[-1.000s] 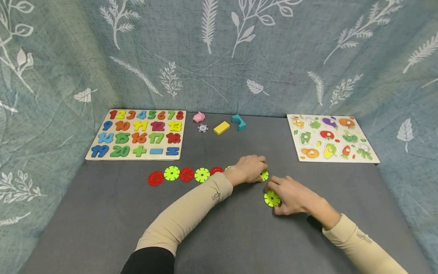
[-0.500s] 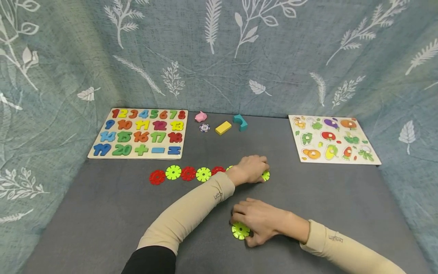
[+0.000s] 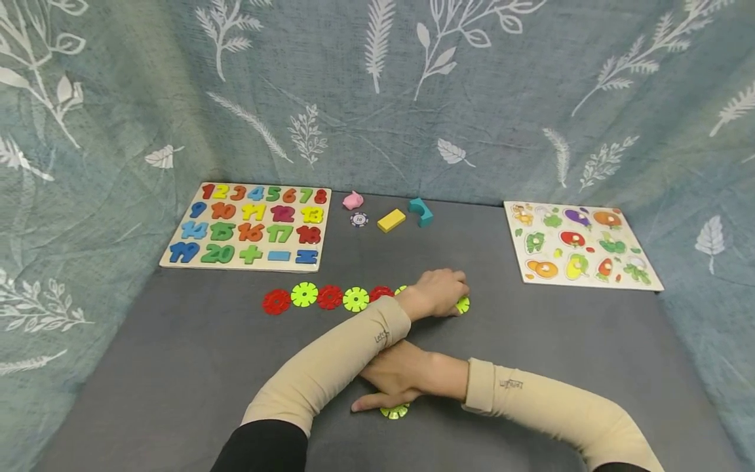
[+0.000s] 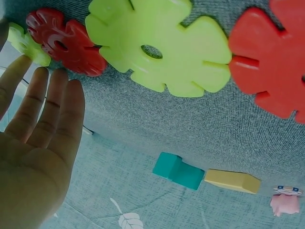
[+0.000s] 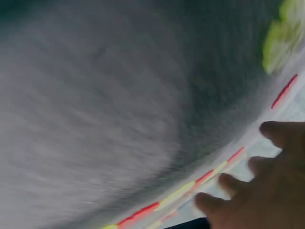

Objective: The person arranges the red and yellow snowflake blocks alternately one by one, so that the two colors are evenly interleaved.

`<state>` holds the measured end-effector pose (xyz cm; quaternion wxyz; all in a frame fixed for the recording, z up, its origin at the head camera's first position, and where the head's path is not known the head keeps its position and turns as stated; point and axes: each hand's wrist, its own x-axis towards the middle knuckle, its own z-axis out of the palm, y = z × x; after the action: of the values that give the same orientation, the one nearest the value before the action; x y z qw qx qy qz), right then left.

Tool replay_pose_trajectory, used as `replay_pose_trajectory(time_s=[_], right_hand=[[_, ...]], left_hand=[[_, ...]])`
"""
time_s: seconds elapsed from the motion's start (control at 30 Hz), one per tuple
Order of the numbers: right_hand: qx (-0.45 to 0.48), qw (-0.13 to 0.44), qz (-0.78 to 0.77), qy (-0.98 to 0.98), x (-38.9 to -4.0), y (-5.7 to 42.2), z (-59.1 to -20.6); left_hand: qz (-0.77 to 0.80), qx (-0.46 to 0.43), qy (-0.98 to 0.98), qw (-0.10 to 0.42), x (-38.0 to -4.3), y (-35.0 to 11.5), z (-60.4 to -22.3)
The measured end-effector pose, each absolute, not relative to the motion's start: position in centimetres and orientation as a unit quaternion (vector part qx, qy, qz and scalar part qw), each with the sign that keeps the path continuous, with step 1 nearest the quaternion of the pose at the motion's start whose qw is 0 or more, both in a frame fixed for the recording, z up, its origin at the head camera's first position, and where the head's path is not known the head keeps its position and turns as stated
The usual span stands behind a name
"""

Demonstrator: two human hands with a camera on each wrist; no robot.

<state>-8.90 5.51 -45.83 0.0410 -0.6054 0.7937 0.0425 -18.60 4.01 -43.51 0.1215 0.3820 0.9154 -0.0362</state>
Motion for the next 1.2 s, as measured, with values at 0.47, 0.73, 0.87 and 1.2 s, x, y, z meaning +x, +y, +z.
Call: replay_pose_trajectory(time_s=[0.47,0.73,0.87,1.2], right_hand=[[-0.628,0.105,0.112,0.763,-7.6,1.4,-44.9],[-0.634,0.095,0.145,0.754,-6.6,0.0,-44.6],[-0.644,0.085,0.145,0.746,-6.3,0.2,-44.5],[-0.718,-0.062,0.138,0.679,-4.6,0.3,-45.1]], left_hand=[[-0.033,0.384,0.915,0.116,-18.8,3.8,-43.2],[-0.038,0.389,0.913,0.115,-18.9,4.1,-43.4],[-0.034,0.388,0.914,0.113,-18.9,4.1,-43.6],[-0.034,0.389,0.913,0.115,-18.8,4.0,-44.0]])
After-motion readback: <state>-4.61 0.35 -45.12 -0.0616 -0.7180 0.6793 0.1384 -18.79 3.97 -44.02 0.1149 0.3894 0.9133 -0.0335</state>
